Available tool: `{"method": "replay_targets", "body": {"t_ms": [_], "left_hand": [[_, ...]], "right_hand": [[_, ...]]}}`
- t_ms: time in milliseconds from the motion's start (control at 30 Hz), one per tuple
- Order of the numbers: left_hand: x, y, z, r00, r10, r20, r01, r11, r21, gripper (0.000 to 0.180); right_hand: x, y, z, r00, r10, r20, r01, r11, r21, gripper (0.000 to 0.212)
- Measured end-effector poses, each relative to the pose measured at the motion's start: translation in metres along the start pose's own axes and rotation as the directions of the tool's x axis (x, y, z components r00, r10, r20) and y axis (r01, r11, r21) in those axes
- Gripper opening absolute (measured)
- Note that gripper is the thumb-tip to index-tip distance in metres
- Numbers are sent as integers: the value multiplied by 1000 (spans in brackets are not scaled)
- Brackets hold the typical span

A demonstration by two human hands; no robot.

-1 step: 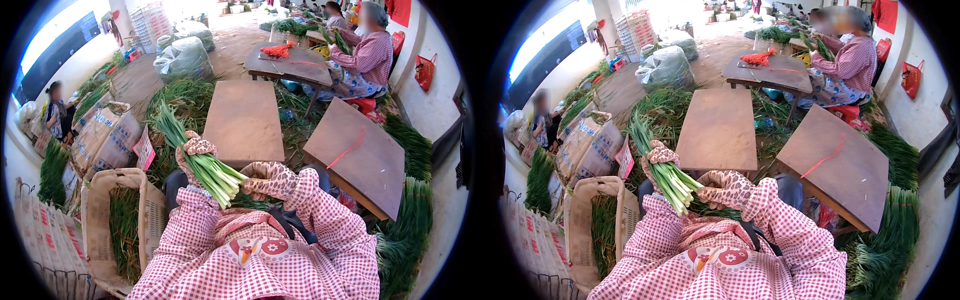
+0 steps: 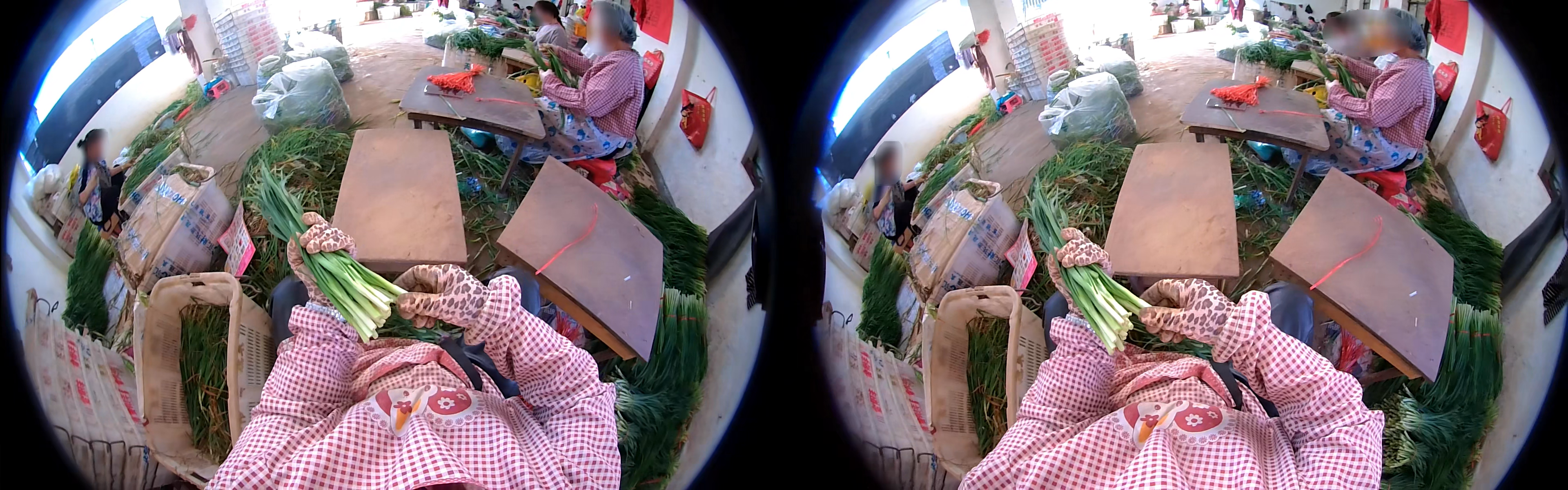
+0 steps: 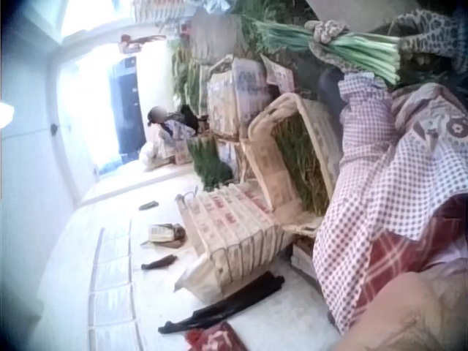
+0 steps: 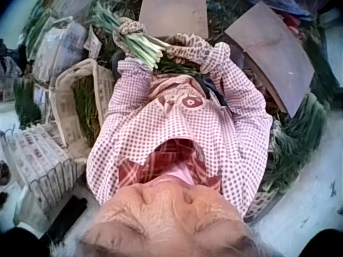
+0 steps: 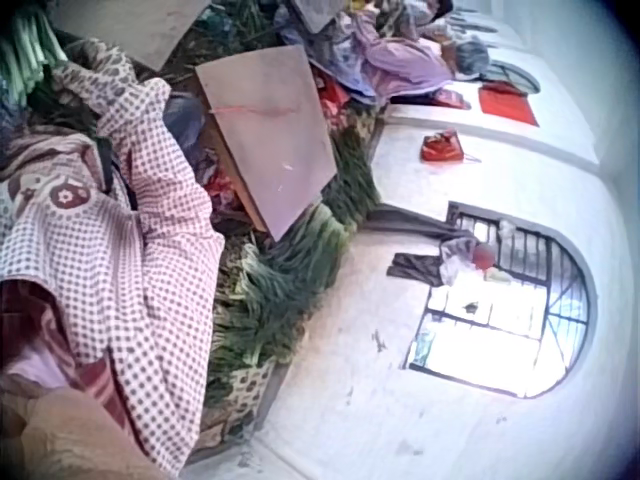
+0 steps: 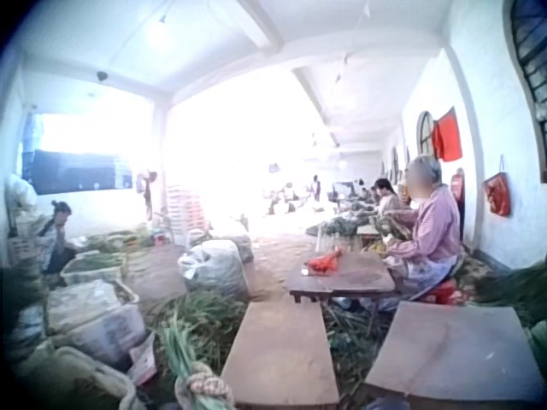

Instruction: The person sorts green onions by hand, removes damaged outer layers, assembles them into bundles, and ties each bundle with a red string.

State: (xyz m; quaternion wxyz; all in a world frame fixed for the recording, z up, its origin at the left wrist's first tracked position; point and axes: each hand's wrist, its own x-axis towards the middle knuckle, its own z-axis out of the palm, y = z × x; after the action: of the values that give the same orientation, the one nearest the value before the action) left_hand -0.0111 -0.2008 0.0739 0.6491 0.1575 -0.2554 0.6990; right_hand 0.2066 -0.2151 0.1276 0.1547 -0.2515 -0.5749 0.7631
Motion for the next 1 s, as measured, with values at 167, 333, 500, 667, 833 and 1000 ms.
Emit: {"method": "replay_targets", "body": {"t_ms": [167, 333, 500, 667, 833, 1000], "left_hand": [[-4, 1, 1, 999, 9, 45, -6, 998, -65, 26], [-6, -3, 0, 997, -31, 67, 40, 991, -131, 25], [-3, 2, -1, 996, 1, 93, 8, 995, -101, 25], [-2, 28, -11, 996, 41, 77, -57, 973, 224, 34], [-16, 15, -13, 996, -23, -90, 58, 910, 411, 36], [-7, -32, -15, 910, 182, -373, 42, 854, 519, 44]], "right_hand": [[-1, 7, 13, 998, -48, -37, 42, 988, -146, 32], [-9, 5, 26, 985, -146, -94, 63, 807, -587, 27], [-30, 41, 14, 950, -281, 137, 310, 784, -538, 19], [-67, 81, -61, 948, 316, -36, -157, 365, -918, 31], [-14, 1, -81, 890, 320, -324, -428, 345, -836, 71], [26, -10, -35, 995, 66, -69, -96, 686, -722, 109]]}}
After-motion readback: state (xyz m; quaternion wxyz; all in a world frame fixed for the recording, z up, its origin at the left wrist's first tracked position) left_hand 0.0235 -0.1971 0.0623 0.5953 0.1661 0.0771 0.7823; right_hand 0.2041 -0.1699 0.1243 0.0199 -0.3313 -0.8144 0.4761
